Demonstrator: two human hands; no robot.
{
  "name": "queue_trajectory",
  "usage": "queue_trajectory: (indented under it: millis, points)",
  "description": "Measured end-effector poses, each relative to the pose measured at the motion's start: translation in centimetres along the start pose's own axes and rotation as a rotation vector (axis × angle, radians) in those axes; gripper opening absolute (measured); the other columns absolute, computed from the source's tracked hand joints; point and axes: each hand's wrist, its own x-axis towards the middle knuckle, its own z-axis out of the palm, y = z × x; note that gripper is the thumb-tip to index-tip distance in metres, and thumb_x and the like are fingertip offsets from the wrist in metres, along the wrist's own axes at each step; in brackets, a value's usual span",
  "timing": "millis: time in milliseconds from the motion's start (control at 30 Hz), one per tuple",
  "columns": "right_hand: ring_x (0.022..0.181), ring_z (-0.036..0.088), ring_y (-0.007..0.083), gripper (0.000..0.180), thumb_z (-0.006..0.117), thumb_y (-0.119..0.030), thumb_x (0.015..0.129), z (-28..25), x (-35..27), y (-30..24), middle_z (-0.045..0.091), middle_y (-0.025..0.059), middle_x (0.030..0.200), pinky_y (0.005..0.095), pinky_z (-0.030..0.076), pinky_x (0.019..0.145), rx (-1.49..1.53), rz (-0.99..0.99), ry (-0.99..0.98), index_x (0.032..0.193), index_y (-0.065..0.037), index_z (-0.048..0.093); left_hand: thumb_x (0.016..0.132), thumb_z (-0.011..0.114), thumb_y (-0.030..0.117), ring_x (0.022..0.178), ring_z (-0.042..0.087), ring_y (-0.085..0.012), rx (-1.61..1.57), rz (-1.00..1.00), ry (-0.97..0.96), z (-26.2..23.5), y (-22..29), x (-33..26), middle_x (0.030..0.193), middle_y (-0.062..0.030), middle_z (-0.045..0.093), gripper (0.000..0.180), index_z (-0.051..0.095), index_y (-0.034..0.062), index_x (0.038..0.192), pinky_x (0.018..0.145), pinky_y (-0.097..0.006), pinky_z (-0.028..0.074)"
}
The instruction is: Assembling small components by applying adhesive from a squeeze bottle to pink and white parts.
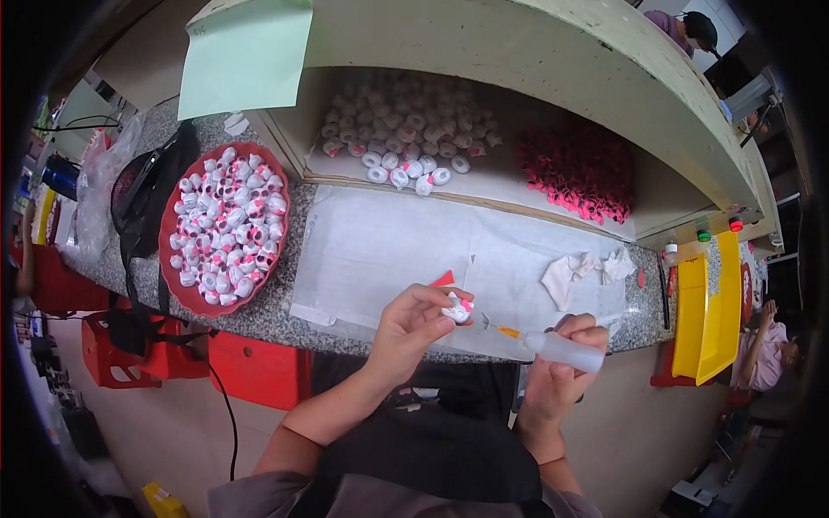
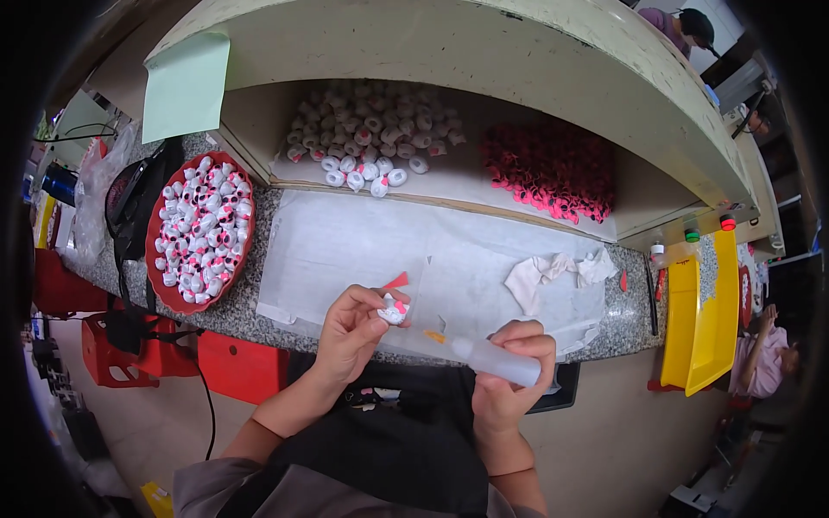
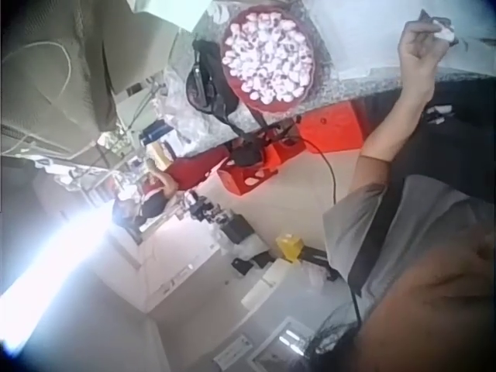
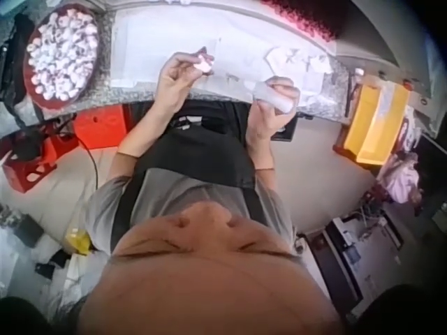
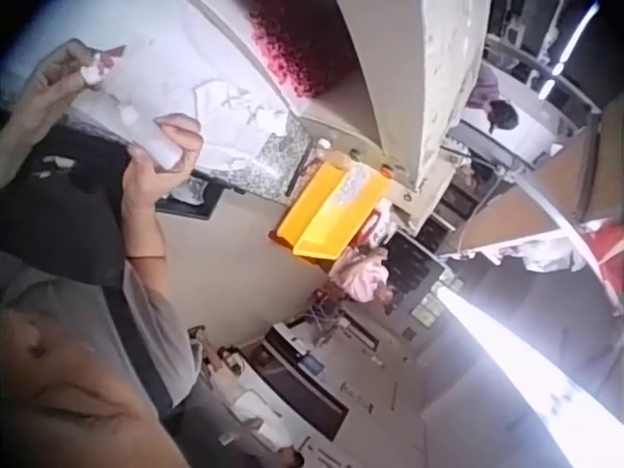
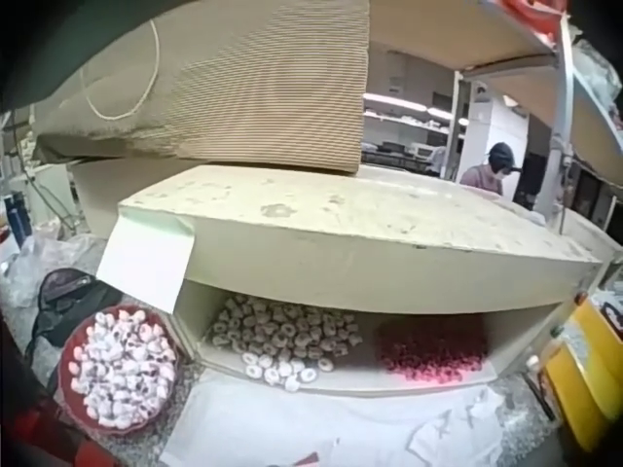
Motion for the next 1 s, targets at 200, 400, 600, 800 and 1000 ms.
queue_trajectory:
  millis: [200,400,600,800,1000]
  points:
    - [0.059,0.043,0.0123,0.041,0.071,-0.029,0.065,0.8,-1.7,-1.1,0.042,0.0058,0.078,0.022,0.04,0.051,-0.31,-0.282,-0.199,0.082,-0.008,0.041,0.076,0.057,0.002,0.093,0.054,-0.0191,0.033,-0.038,0.023,0.3,0.6,-0.7,0.103,-0.0159,0.052,0.03,0.046,0.0004,0.103,0.081,-0.033,0.045]
    - [0.057,0.047,0.0136,0.042,0.075,-0.021,0.061,0.9,-1.8,-1.3,0.044,0.0065,0.078,0.0227,0.044,0.051,-0.389,-0.375,-0.362,0.082,-0.007,0.043,0.075,0.055,-0.001,0.092,0.055,-0.0195,0.041,0.003,0.009,0.2,0.6,-1.0,0.103,-0.0157,0.053,0.032,0.044,-0.0014,0.105,0.082,-0.032,0.044]
    - [0.058,0.047,0.0138,0.042,0.076,-0.02,0.06,0.8,-1.9,-1.1,0.044,0.0068,0.079,0.0232,0.044,0.05,-0.388,-0.383,-0.393,0.083,-0.007,0.044,0.075,0.054,-0.003,0.092,0.055,-0.0196,0.033,-0.017,-0.005,0.4,0.7,-1.1,0.103,-0.0157,0.053,0.032,0.044,-0.0017,0.105,0.082,-0.031,0.043]
    - [0.058,0.046,0.0135,0.042,0.076,-0.018,0.06,0.7,-2.0,-1.3,0.044,0.0069,0.08,0.0232,0.044,0.051,-0.382,-0.375,-0.399,0.084,-0.006,0.045,0.075,0.055,-0.003,0.093,0.055,-0.0196,0.036,-0.019,0.0,0.2,0.7,-1.2,0.103,-0.0157,0.052,0.032,0.044,-0.0014,0.105,0.082,-0.032,0.043]
    - [0.065,0.052,0.017,0.051,0.082,-0.006,0.046,0.4,-2.1,-1.3,0.049,0.0065,0.084,0.0269,0.048,0.052,-0.309,-0.325,-0.357,0.086,-0.007,0.05,0.075,0.056,-0.001,0.093,0.054,-0.0196,0.008,-0.015,0.013,0.1,0.5,-1.2,0.103,-0.0153,0.052,0.032,0.045,-0.0007,0.105,0.083,-0.034,0.044]
